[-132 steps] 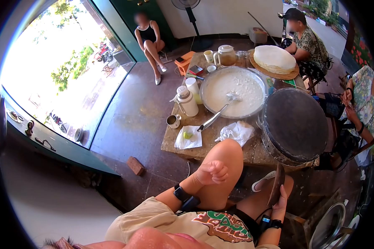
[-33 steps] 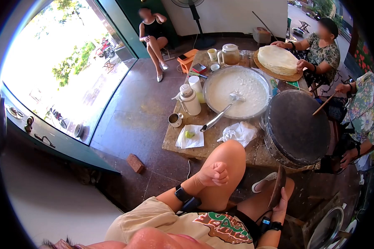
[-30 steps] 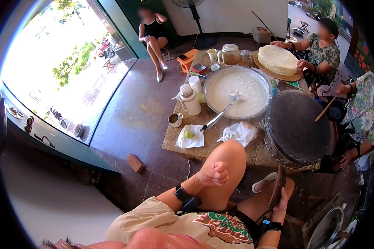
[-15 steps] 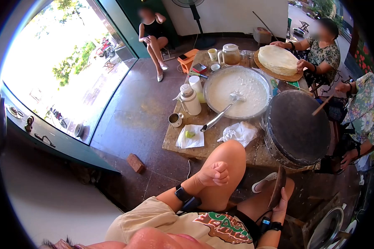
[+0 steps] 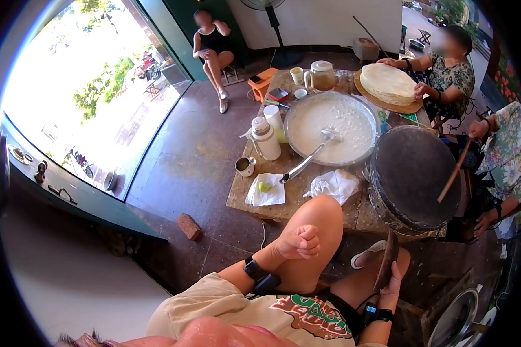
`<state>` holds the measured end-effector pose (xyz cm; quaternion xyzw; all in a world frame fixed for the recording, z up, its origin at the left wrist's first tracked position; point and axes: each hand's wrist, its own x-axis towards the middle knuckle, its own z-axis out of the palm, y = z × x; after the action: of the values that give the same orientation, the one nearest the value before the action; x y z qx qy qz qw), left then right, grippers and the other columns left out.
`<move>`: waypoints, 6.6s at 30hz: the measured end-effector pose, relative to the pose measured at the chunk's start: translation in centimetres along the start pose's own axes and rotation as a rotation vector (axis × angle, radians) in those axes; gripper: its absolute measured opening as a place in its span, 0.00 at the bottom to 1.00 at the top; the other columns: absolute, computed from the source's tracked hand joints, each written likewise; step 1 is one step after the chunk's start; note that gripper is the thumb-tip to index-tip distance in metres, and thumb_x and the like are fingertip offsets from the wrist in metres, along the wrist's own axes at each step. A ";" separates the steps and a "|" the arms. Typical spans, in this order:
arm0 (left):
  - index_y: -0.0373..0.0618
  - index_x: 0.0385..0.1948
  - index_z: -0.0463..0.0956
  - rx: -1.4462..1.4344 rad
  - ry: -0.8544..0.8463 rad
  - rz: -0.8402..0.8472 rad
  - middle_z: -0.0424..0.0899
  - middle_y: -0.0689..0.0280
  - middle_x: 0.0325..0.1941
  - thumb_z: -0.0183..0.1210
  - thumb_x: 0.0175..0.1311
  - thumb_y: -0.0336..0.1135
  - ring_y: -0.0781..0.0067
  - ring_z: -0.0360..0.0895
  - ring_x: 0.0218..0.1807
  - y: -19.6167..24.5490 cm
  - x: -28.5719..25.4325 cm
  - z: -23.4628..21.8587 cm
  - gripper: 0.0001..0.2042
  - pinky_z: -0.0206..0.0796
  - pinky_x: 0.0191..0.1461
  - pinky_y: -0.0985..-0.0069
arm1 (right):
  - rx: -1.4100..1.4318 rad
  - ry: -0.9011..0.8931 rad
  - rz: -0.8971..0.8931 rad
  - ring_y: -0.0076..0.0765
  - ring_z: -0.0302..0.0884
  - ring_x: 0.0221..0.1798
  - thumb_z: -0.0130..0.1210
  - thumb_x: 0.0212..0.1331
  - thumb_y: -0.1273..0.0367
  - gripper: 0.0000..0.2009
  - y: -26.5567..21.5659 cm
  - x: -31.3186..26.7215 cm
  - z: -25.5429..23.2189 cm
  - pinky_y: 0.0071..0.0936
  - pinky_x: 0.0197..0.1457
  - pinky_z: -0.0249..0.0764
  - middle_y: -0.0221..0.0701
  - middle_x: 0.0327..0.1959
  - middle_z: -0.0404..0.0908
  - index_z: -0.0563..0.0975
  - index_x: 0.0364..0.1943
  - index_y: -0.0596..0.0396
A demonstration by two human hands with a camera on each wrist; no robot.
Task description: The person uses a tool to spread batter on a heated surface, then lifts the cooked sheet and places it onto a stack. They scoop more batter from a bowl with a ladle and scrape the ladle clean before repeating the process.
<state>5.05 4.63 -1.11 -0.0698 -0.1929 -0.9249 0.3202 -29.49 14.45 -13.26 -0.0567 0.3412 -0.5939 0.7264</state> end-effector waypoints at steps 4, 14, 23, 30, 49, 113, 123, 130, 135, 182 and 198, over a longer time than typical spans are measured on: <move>0.53 0.16 0.57 0.002 -0.004 -0.006 0.59 0.76 0.14 0.59 0.57 0.29 0.82 0.54 0.18 0.0 0.0 -0.2 0.17 0.45 0.21 0.83 | -0.021 -0.001 -0.008 0.33 0.78 0.45 0.52 0.62 0.60 0.17 -0.1 -0.5 1.1 0.28 0.49 0.75 0.32 0.45 0.80 0.74 0.50 0.56; 0.50 0.39 0.69 0.245 0.205 0.029 0.68 0.69 0.29 0.55 0.61 0.36 0.74 0.62 0.29 -0.5 0.0 2.0 0.08 0.56 0.30 0.79 | 0.025 0.040 -0.024 0.33 0.72 0.55 0.51 0.62 0.62 0.21 0.1 -0.4 0.8 0.28 0.60 0.66 0.31 0.53 0.76 0.70 0.56 0.57; 0.53 0.26 0.65 0.113 0.128 0.077 0.65 0.72 0.23 0.53 0.63 0.40 0.73 0.62 0.28 -0.8 0.1 0.6 0.09 0.56 0.34 0.75 | -0.047 0.200 -0.054 0.26 0.79 0.31 0.54 0.60 0.58 0.14 0.1 -0.9 2.3 0.21 0.32 0.75 0.26 0.33 0.82 0.77 0.42 0.52; 0.53 0.27 0.68 0.293 0.104 0.174 0.64 0.73 0.21 0.54 0.63 0.39 0.74 0.62 0.28 1.5 -1.4 1.5 0.07 0.56 0.35 0.74 | 0.047 -0.043 0.010 0.33 0.77 0.47 0.53 0.61 0.60 0.18 0.0 -0.4 -1.2 0.28 0.52 0.73 0.31 0.45 0.80 0.74 0.49 0.56; 0.46 0.33 0.70 0.468 0.886 0.470 0.67 0.73 0.21 0.50 0.67 0.35 0.79 0.65 0.24 6.6 -18.3 -6.1 0.04 0.59 0.29 0.81 | -0.028 0.066 0.038 0.29 0.79 0.33 0.56 0.58 0.57 0.16 -0.1 -0.4 -0.8 0.23 0.36 0.75 0.29 0.34 0.82 0.77 0.43 0.53; 0.44 0.38 0.78 0.882 1.566 0.234 0.82 0.67 0.29 0.61 0.56 0.31 0.80 0.72 0.25 2.4 -32.4 -11.1 0.09 0.64 0.29 0.81 | 0.005 -0.045 0.110 0.43 0.80 0.31 0.54 0.57 0.64 0.12 2.4 -0.2 7.3 0.40 0.32 0.77 0.34 0.30 0.81 0.75 0.42 0.55; 0.51 0.26 0.73 0.531 1.550 0.455 0.66 0.73 0.14 0.50 0.66 0.44 0.79 0.63 0.17 2.3 -34.5 -14.0 0.11 0.54 0.17 0.77 | -0.179 0.108 -0.129 0.31 0.79 0.35 0.57 0.56 0.63 0.08 2.4 -2.6 5.9 0.27 0.41 0.74 0.28 0.33 0.82 0.79 0.35 0.51; 0.48 0.27 0.73 0.409 1.425 0.353 0.70 0.72 0.19 0.54 0.63 0.47 0.81 0.64 0.17 5.2 -33.2 -11.3 0.13 0.59 0.19 0.79 | -0.221 0.054 -0.097 0.33 0.75 0.43 0.60 0.54 0.63 0.15 2.7 -1.2 3.8 0.32 0.48 0.71 0.25 0.40 0.78 0.75 0.45 0.49; 0.45 0.39 0.75 1.296 1.533 0.127 0.78 0.66 0.33 0.55 0.60 0.51 0.75 0.71 0.31 9.3 -29.7 -9.8 0.18 0.64 0.32 0.74 | -0.215 0.099 -0.124 0.30 0.77 0.35 0.59 0.55 0.63 0.11 2.8 -1.9 6.1 0.28 0.39 0.74 0.24 0.34 0.80 0.76 0.40 0.48; 0.34 0.31 0.69 2.196 1.203 0.093 0.75 0.49 0.26 0.55 0.54 0.39 0.50 0.73 0.30 17.5 6.1 0.3 0.14 0.63 0.36 0.60 | 0.081 0.120 0.011 0.38 0.77 0.43 0.59 0.53 0.70 0.26 2.1 3.7 2.7 0.31 0.45 0.76 0.35 0.44 0.77 0.64 0.57 0.53; 0.40 0.40 0.69 1.805 1.061 0.086 0.70 0.67 0.15 0.61 0.55 0.33 0.79 0.64 0.09 17.2 6.2 -1.1 0.14 0.53 0.11 0.78 | -0.036 0.149 0.002 0.34 0.77 0.43 0.58 0.54 0.69 0.22 2.3 2.8 2.6 0.30 0.44 0.75 0.32 0.43 0.77 0.68 0.54 0.55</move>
<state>10.85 -11.68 4.76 0.6030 -0.6435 -0.3370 0.3297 -25.97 11.75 -13.59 -0.0252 0.4052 -0.5893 0.6986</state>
